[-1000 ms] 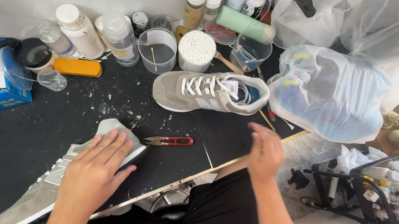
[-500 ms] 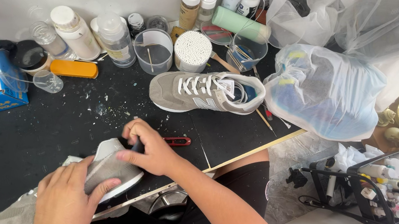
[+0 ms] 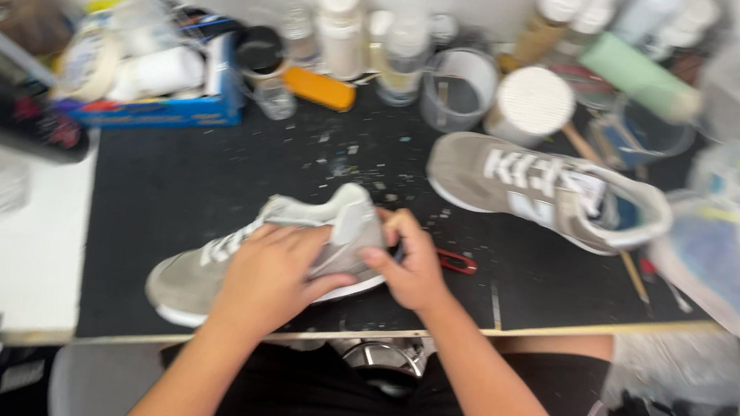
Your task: The person scrubs the upper and side panels of a grey New Balance sneaker using a small blue abrasive block. They hold the shoe with one hand and rub the surface with the other, focusing on the heel and side areas. The person rotates the shoe to access different sections and continues the scrubbing process throughout the clip.
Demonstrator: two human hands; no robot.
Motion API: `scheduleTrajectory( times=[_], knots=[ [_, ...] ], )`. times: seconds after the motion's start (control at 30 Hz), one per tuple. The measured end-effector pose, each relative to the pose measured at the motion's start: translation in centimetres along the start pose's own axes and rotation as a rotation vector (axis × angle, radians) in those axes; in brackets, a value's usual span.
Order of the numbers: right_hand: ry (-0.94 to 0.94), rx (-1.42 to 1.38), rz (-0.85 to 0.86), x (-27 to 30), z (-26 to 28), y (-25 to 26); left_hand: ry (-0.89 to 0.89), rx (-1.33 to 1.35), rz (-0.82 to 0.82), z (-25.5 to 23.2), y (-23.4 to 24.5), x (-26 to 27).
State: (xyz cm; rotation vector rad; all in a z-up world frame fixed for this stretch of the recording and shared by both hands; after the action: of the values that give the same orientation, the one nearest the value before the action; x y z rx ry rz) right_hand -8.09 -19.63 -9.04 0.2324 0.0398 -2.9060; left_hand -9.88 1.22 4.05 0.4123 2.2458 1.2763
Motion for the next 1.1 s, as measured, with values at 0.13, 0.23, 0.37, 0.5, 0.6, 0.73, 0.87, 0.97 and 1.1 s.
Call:
scheduleTrajectory(
  times=[0.13,0.23,0.37,0.5,0.6,0.73,0.87,0.97,1.1],
  knots=[
    [-0.039,-0.019,-0.04,0.0,-0.7,0.2,0.226,-0.043,-0.056,-0.3,-1.1,-0.8],
    [-0.097,-0.103,-0.035,0.1,-0.4,0.3,0.165,-0.003,-0.398,-1.7,-0.3,-0.7],
    [-0.049,-0.082,-0.053,-0.1,-0.6,0.3,-0.25,-0.177,-0.123,-4.1,-1.2,-0.3],
    [-0.107,-0.06,-0.108,-0.2,-1.2,0.1,0.026,-0.323,-0.051,-0.3,0.4,2.0],
    [-0.099,-0.08,-0.092,-0.1,-0.3,-0.2,0.267,-0.336,-0.091,1.6,2.1,2.5],
    [-0.016,0.031,-0.089,-0.5,1.6,-0.5,0.058,-0.045,-0.159,0.5,1.9,1.1],
    [0.213,0.061,-0.141,-0.8,4.9,-0.1,0.08,-0.005,-0.106,-0.5,1.2,-0.5],
    [0.176,0.259,-0.293,-0.9,7.4,2.2,0.067,0.026,-0.138,-0.4,1.3,-0.9],
    [0.069,0.474,-0.457,-5.9,9.5,6.3,0.156,0.057,-0.087,-0.5,1.4,-1.2]
  ],
)
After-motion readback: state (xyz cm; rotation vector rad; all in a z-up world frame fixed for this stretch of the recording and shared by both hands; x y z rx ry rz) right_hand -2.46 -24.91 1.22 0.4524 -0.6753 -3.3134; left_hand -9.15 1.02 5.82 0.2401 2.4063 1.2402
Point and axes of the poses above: each hand's wrist, its own x-axis away from the middle knuckle, its own y-axis out of the back of the hand, z = x × y, the point moved 1 cm from there along -x, towards the middle knuckle, and after that the axes turned 6 degrees about -y, right-handed, at the moved point
